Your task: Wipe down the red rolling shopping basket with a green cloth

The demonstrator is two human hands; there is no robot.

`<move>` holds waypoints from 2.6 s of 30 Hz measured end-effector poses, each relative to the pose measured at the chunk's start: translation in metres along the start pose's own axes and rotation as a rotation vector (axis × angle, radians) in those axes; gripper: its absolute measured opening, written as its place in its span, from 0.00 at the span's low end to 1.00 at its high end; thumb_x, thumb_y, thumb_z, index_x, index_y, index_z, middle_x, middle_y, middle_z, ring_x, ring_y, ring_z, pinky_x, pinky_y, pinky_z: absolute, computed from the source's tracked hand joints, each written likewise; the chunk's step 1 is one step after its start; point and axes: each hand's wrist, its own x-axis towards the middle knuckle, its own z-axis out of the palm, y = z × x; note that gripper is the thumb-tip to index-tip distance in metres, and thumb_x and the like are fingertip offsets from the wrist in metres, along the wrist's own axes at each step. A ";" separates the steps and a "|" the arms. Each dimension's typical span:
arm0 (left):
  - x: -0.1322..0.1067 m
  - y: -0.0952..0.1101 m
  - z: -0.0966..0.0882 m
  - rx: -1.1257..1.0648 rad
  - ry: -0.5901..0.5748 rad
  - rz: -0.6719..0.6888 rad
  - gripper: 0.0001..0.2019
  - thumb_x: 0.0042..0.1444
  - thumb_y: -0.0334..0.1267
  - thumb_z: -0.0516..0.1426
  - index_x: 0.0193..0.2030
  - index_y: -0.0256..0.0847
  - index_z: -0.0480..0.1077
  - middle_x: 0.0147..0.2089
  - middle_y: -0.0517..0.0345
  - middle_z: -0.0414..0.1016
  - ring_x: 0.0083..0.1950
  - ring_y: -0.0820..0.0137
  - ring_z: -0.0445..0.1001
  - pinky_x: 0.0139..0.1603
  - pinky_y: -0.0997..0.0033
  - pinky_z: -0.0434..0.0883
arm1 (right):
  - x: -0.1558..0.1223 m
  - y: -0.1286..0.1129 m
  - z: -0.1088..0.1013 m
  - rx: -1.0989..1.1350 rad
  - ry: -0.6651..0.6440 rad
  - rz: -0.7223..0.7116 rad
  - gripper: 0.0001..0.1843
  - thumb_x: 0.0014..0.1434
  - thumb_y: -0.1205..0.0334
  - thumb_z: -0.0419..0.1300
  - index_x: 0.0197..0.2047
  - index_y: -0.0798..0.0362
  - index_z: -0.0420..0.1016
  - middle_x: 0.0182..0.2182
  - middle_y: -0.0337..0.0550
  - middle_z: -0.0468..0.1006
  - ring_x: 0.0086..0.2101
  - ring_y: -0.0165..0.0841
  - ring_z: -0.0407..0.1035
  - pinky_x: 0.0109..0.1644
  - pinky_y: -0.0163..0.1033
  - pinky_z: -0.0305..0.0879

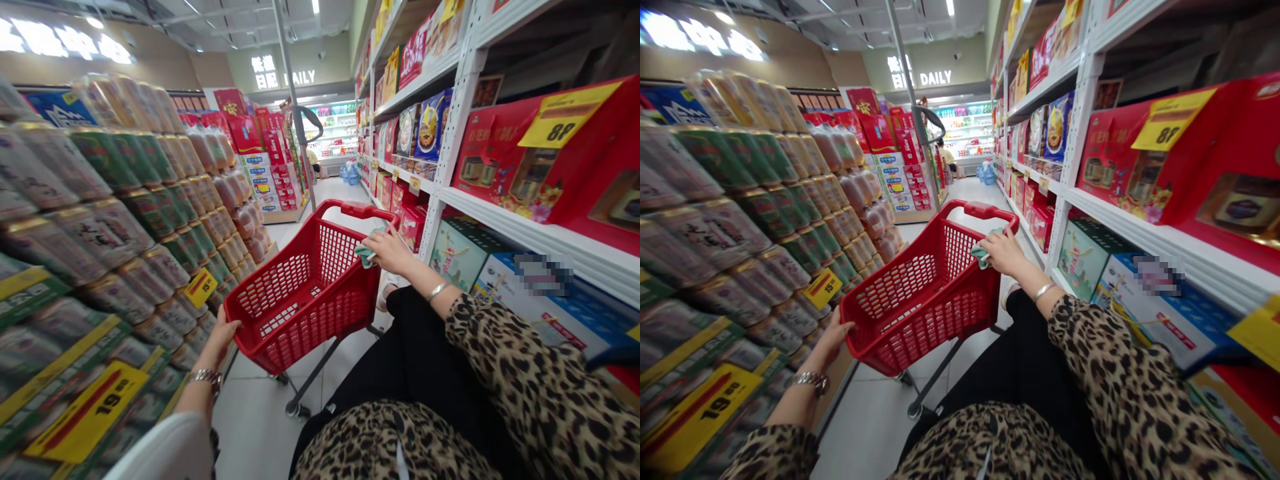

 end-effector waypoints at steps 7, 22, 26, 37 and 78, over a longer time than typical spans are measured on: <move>-0.008 0.011 0.010 -0.029 0.037 0.012 0.39 0.32 0.26 0.54 0.58 0.43 0.64 0.39 0.57 0.75 0.37 0.68 0.74 0.33 0.73 0.73 | 0.002 -0.131 0.025 0.176 -0.049 -0.244 0.18 0.63 0.61 0.62 0.56 0.54 0.74 0.49 0.53 0.78 0.50 0.44 0.70 0.70 0.64 0.41; 0.001 0.007 0.008 -0.069 -0.049 0.073 0.38 0.30 0.28 0.54 0.56 0.44 0.65 0.43 0.56 0.74 0.43 0.65 0.73 0.40 0.71 0.75 | -0.004 -0.230 0.038 0.269 0.032 -0.482 0.23 0.67 0.65 0.55 0.65 0.53 0.65 0.55 0.51 0.75 0.53 0.43 0.67 0.71 0.63 0.45; 0.013 -0.001 0.001 -0.046 -0.037 0.075 0.37 0.30 0.28 0.55 0.55 0.45 0.65 0.41 0.58 0.74 0.45 0.64 0.74 0.43 0.70 0.75 | 0.000 -0.159 0.028 0.199 -0.056 -0.288 0.25 0.64 0.65 0.58 0.64 0.56 0.67 0.54 0.54 0.75 0.53 0.45 0.68 0.72 0.65 0.37; 0.006 0.025 0.005 0.366 0.217 0.066 0.45 0.41 0.38 0.65 0.68 0.35 0.57 0.66 0.28 0.66 0.70 0.37 0.61 0.59 0.40 0.70 | 0.007 -0.084 0.012 0.045 -0.019 -0.020 0.16 0.65 0.71 0.52 0.50 0.59 0.77 0.43 0.56 0.78 0.48 0.46 0.67 0.67 0.57 0.49; -0.015 0.049 -0.005 0.543 0.150 0.371 0.16 0.63 0.46 0.50 0.39 0.48 0.79 0.49 0.50 0.82 0.65 0.48 0.69 0.72 0.31 0.42 | -0.061 -0.107 -0.094 0.482 0.148 -0.304 0.21 0.56 0.69 0.60 0.53 0.53 0.76 0.47 0.48 0.80 0.49 0.40 0.71 0.68 0.54 0.53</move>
